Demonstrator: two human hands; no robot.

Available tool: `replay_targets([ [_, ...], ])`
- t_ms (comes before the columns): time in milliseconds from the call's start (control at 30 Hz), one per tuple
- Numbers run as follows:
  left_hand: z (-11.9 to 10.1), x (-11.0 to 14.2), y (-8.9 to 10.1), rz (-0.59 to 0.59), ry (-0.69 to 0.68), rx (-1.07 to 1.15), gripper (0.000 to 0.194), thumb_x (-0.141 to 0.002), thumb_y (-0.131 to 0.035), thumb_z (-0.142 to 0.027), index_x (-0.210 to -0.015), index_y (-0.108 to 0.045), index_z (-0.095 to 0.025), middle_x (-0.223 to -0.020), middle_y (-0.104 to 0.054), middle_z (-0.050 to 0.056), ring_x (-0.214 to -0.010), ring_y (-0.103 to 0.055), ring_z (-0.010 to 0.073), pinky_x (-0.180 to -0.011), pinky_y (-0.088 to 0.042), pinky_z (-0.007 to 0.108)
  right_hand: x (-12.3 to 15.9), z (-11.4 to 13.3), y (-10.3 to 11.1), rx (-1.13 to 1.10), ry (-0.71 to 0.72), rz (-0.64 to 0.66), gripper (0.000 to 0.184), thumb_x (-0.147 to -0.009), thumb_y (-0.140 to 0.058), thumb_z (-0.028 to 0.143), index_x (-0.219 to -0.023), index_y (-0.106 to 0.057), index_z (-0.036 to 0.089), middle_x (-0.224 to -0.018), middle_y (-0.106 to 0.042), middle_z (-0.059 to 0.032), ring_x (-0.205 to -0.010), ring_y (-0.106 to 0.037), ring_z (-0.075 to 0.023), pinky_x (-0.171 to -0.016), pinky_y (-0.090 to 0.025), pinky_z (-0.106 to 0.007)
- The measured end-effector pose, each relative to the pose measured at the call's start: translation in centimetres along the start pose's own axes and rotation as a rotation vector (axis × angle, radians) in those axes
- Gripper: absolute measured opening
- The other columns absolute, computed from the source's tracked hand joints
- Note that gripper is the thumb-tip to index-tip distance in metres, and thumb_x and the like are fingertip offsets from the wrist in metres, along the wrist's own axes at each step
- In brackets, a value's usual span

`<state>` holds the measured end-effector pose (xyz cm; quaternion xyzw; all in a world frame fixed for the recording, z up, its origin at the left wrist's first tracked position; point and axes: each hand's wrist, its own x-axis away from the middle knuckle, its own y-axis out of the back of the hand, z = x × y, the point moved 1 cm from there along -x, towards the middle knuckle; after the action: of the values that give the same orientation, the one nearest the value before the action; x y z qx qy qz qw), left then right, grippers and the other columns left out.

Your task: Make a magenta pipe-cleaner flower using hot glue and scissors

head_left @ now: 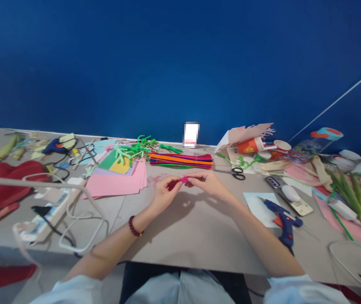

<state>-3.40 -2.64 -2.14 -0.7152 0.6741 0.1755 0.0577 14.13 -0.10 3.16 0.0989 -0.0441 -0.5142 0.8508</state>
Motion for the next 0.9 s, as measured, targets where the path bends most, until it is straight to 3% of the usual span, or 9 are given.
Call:
replay_targets([
  [200, -0.8, 0.2, -0.1, 0.052, -0.047, -0.012, 0.029, -0.08, -0.06, -0.026, -0.108, -0.061, -0.017, -0.097, -0.067, 0.009, -0.077, -0.063, 0.0139, -0.065, -0.052, 0.024, 0.0, 0.1, -0.7, -0.05, -0.018, -0.043, 0.027, -0.076, -0.06, 0.032, -0.094, -0.073, 0.016, -0.087, -0.072, -0.0074, -0.073, -0.064, -0.0159, -0.07, -0.051, -0.03],
  [300, -1.3, 0.2, 0.0, 0.059, -0.122, -0.082, 0.027, -0.08, -0.061, -0.027, -0.105, -0.064, -0.018, -0.1, -0.067, 0.01, -0.083, -0.063, 0.0163, -0.069, -0.053, 0.027, -0.1, 0.1, -1.0, -0.092, -0.023, -0.091, 0.026, -0.074, -0.063, 0.033, -0.09, -0.073, 0.015, -0.088, -0.072, -0.009, -0.073, -0.064, -0.0159, -0.069, -0.052, -0.03],
  [433, -1.4, 0.1, 0.3, -0.017, -0.242, -0.202, 0.017, -0.081, -0.061, -0.026, -0.094, -0.069, -0.019, -0.09, -0.069, 0.008, -0.083, -0.063, 0.0167, -0.068, -0.052, 0.028, -0.1, -0.2, -1.3, -0.119, -0.038, -0.099, 0.026, -0.073, -0.065, 0.033, -0.089, -0.073, 0.013, -0.087, -0.072, -0.0099, -0.07, -0.064, -0.0154, -0.07, -0.052, -0.031],
  [567, -1.1, 0.2, 0.4, -0.033, -0.34, -0.255, 0.018, -0.082, -0.06, -0.024, -0.096, -0.069, -0.02, -0.091, -0.07, 0.007, -0.084, -0.063, 0.0171, -0.07, -0.052, 0.029, -0.1, -0.4, -1.4, -0.157, -0.048, -0.097, 0.028, -0.072, -0.066, 0.034, -0.09, -0.073, 0.013, -0.088, -0.072, -0.0103, -0.071, -0.065, -0.016, -0.071, -0.053, -0.032],
  [900, -0.8, 0.2, 0.4, -0.057, -0.389, -0.312, 0.021, -0.083, -0.058, -0.023, -0.1, -0.069, -0.02, -0.093, -0.071, 0.008, -0.083, -0.065, 0.0177, -0.066, -0.053, 0.029, -0.4, -1.1, -1.5, -0.3, -0.076, -0.07, 0.032, -0.068, -0.07, 0.038, -0.092, -0.073, 0.016, -0.092, -0.072, -0.0098, -0.078, -0.067, -0.0181, -0.078, -0.053, -0.036],
])
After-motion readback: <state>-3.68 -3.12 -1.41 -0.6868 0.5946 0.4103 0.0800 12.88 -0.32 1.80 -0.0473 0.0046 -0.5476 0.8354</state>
